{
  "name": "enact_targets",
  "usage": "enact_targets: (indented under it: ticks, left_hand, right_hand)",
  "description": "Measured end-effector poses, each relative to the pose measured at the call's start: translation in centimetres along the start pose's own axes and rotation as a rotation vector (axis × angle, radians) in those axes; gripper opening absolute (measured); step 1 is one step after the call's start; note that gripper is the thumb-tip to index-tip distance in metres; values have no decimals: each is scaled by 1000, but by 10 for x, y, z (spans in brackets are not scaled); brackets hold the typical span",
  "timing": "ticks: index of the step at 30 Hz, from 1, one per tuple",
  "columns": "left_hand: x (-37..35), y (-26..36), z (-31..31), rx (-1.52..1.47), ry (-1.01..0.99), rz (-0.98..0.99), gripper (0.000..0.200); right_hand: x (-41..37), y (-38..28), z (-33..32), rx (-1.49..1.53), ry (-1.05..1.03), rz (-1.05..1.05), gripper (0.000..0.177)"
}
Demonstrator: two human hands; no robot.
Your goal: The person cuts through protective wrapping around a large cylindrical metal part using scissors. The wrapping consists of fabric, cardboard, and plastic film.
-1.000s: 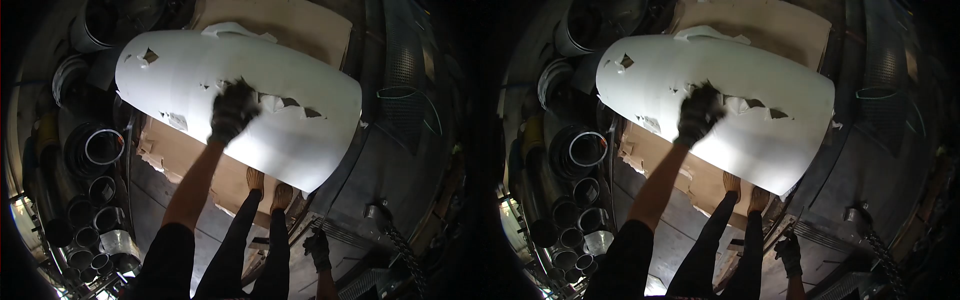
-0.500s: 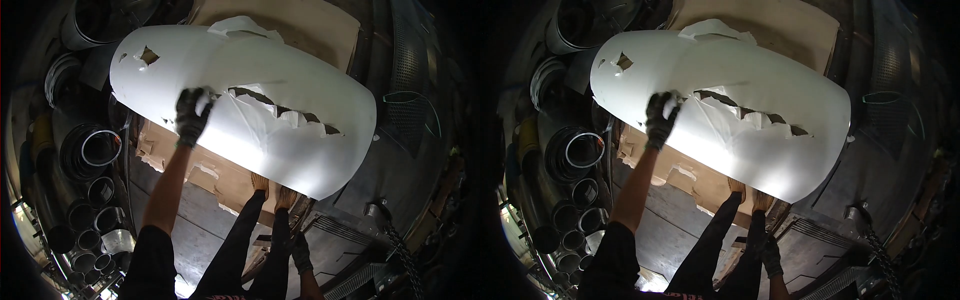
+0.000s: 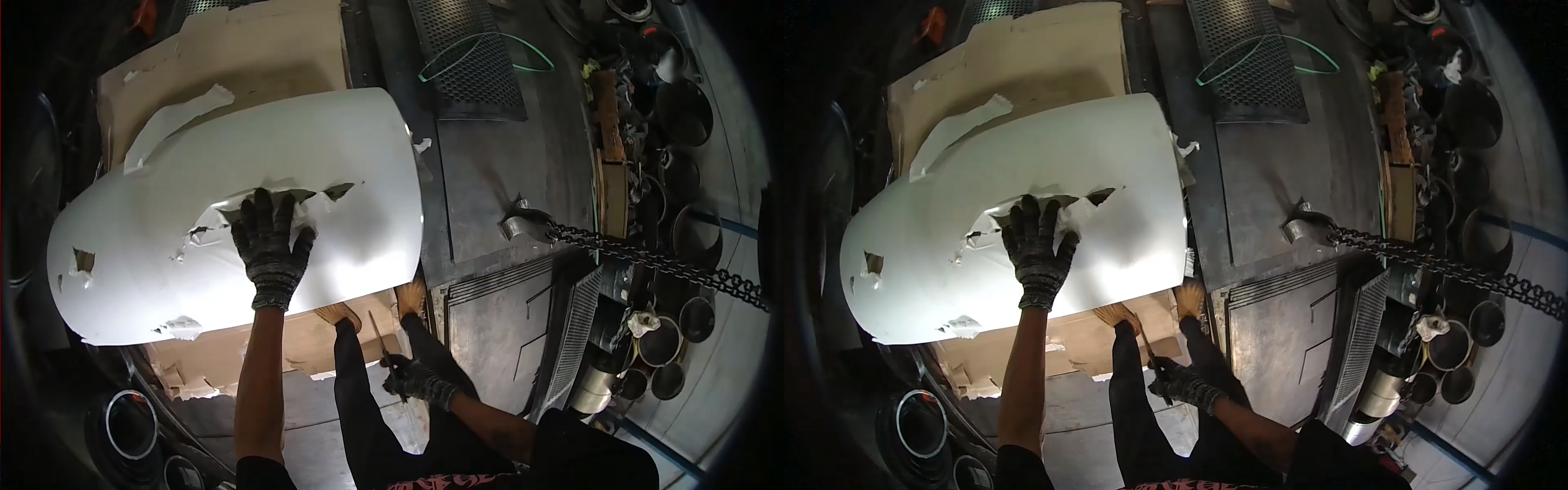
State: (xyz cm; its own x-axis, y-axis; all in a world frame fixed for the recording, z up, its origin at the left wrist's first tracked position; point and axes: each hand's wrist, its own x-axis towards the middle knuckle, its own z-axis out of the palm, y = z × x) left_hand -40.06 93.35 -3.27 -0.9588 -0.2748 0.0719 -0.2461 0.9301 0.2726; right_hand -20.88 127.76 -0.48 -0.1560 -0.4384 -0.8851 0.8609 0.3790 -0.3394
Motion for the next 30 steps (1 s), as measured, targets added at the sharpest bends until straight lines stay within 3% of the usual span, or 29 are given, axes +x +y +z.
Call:
enact_targets:
  ticks: [1,6,8,11,13,14,15,19,20,21,22,25,30]
  left_hand:
    - [4,12,4,5,-37,46,72]
    - [25,78,21,13,-131,138,72]
    - [32,109,29,17,-151,170,73]
    - [51,162,44,74,-183,188,78]
    - [62,195,54,164,-165,131,82]
    - [63,203,67,182,-48,132,82]
    - [64,210,78,135,101,136,81]
    - [68,220,94,255,83,100,78]
    - [70,221,95,275,94,120,77]
    - [70,224,98,284,91,146,75]
    - [69,227,98,292,65,148,74]
    - [74,220,101,219,63,201,75]
    - [73,228,101,310,24,187,79]
  right_hand:
    - [7,18,-5,-115,-24,-135,56]
    - [-1,27,-8,217,-113,-137,53]
    - [-11,26,-17,-55,-87,-186,53]
    - [-23,25,-56,-72,-143,-164,66]
    - [-44,-16,-94,-88,-193,-57,67]
    - [-47,-25,-111,52,-211,3,65]
    - [-51,-41,-133,-59,-231,-46,67]
    - [-43,-83,-243,-698,-291,-19,72]
    - [-29,-53,-273,-771,-294,-123,66]
    - [-26,-51,-305,-923,-168,-356,63]
    - [-27,-75,-336,-997,-228,-131,61]
    - [-26,-116,-414,-1068,-215,-60,50]
    - [-7,-126,-448,-1175,-156,-237,36]
